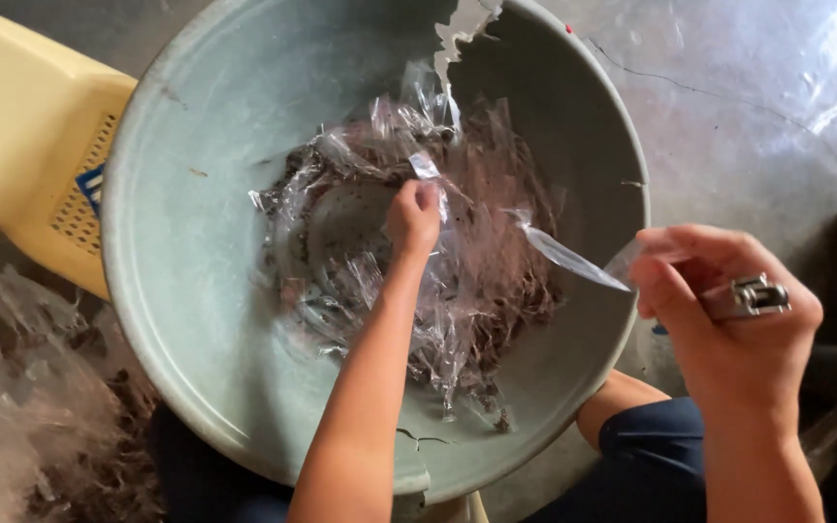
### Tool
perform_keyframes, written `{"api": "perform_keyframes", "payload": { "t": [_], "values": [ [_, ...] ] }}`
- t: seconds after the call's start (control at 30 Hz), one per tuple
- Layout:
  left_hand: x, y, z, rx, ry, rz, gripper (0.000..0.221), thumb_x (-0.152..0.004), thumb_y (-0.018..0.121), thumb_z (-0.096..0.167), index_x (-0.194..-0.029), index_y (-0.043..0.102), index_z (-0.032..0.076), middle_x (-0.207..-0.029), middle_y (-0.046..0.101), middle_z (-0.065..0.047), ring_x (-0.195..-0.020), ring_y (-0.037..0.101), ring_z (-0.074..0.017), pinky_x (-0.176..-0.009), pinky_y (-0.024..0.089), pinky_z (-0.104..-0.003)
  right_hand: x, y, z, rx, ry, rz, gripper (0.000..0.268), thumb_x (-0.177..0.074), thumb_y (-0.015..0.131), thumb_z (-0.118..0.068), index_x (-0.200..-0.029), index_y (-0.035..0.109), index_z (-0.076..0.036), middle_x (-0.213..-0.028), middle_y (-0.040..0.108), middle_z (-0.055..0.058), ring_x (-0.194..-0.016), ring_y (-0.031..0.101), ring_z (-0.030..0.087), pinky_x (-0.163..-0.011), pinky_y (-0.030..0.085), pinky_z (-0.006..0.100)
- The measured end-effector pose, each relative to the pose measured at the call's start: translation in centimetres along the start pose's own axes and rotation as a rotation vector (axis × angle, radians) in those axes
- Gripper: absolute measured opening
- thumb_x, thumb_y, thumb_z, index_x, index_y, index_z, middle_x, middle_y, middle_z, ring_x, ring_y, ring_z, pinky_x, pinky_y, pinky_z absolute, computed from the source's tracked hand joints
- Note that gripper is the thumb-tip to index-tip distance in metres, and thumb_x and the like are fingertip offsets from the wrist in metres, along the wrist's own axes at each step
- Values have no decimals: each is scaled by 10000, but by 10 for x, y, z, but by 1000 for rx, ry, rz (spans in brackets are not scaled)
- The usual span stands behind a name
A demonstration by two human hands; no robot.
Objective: Sealing the ends of small plastic wrappers using a lighter
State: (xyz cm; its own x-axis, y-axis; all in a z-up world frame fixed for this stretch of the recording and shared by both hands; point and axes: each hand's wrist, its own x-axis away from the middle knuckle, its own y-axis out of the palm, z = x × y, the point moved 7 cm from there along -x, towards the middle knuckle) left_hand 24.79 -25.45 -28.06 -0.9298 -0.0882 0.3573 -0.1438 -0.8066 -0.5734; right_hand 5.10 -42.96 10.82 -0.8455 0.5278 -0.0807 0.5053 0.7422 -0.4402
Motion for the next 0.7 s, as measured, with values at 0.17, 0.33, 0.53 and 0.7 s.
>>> {"api": "perform_keyframes", "payload": {
  "t": [0.17,0.33,0.53,0.7],
  "values": [
    [67,-72,89,662,220,-161,143,-808,752,187,-847,626,130,-704,711,-23,-595,707,-122,-547,538,-268,-10,14,9,-147,-20,-103,77,-1014,701,-34,-1011,682,41,-1019,677,130,-670,594,153,-573,505,221],
    [129,-130,135,608,397,-304,275,-868,784,179,-1086,633,105,-889,723,-44,-746,704,-135,-699,606,-281,-18,50,21,-273,14,-242,163,-947,700,-7,-1098,705,55,-620,580,93,-540,534,126,-523,444,243],
    [194,-169,167,388,593,-359,315,-837,804,123,-1131,702,171,-896,763,-37,-756,711,-121,-720,594,-294,-18,85,35,-381,110,-335,350,-914,726,-52,-1201,659,137,-611,580,109,-492,562,149,-459,493,283],
    [211,-189,178,326,740,-348,398,-825,795,57,-1181,730,223,-1037,776,-67,-945,763,-226,-819,592,-338,-19,102,66,-606,302,-390,216,-890,770,-69,-1040,707,74,-623,555,51,-522,556,122,-428,509,263]
  ]
}}
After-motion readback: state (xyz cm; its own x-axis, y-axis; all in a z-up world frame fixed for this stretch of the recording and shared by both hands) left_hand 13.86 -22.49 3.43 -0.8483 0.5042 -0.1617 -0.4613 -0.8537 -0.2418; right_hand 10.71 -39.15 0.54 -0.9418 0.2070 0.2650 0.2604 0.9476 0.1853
